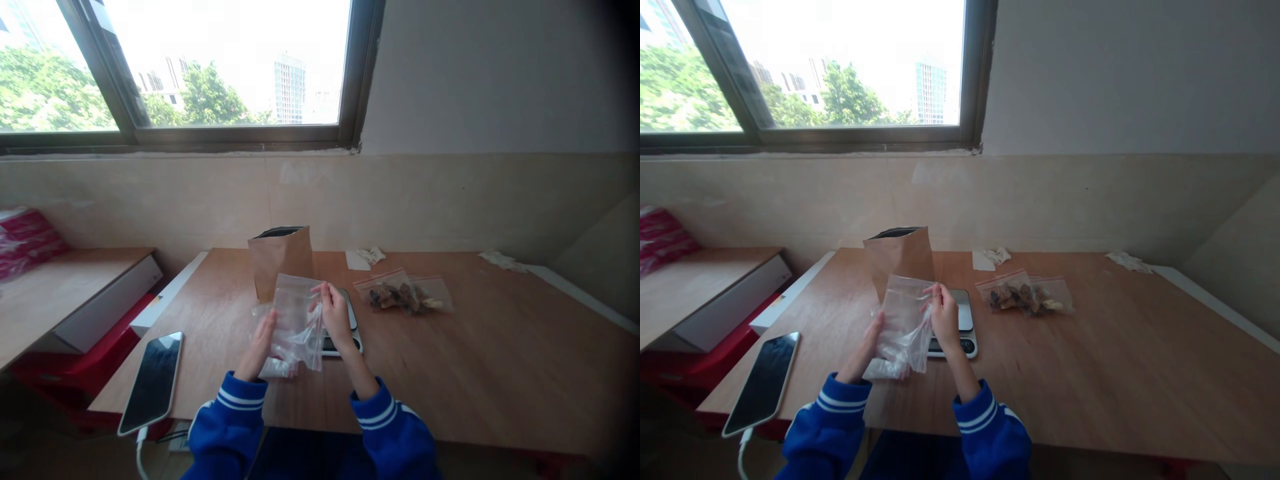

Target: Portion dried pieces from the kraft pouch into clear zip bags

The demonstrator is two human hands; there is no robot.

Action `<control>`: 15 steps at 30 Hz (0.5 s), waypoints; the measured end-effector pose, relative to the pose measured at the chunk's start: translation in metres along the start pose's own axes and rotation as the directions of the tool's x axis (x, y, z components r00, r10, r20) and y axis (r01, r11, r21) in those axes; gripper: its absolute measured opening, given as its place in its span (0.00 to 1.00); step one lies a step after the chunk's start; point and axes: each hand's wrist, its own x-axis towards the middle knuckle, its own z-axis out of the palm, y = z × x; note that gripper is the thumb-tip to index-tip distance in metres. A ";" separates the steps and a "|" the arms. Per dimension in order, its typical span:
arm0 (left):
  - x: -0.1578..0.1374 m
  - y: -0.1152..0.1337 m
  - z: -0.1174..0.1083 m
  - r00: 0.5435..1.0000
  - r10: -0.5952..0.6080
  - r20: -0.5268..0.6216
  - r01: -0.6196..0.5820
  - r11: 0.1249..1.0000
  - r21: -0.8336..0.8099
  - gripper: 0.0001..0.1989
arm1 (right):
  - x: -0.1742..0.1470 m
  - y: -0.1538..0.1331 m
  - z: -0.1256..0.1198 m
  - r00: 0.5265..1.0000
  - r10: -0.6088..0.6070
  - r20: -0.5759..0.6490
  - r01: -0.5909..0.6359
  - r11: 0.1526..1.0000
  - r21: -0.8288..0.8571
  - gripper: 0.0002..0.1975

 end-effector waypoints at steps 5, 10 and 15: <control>-0.006 -0.017 0.004 1.000 0.022 0.011 -0.023 0.985 0.174 0.22 | 0.000 0.003 -0.001 0.973 0.188 0.132 -0.200 0.976 0.081 0.31; 0.001 -0.030 0.001 0.992 0.094 -0.086 -0.081 0.986 0.143 0.23 | -0.027 0.016 0.001 0.918 0.224 0.326 -0.289 0.943 0.165 0.38; 0.001 -0.024 -0.007 0.998 0.066 -0.023 -0.061 0.983 0.172 0.25 | -0.038 0.026 -0.005 0.872 0.207 0.444 -0.328 0.920 0.216 0.35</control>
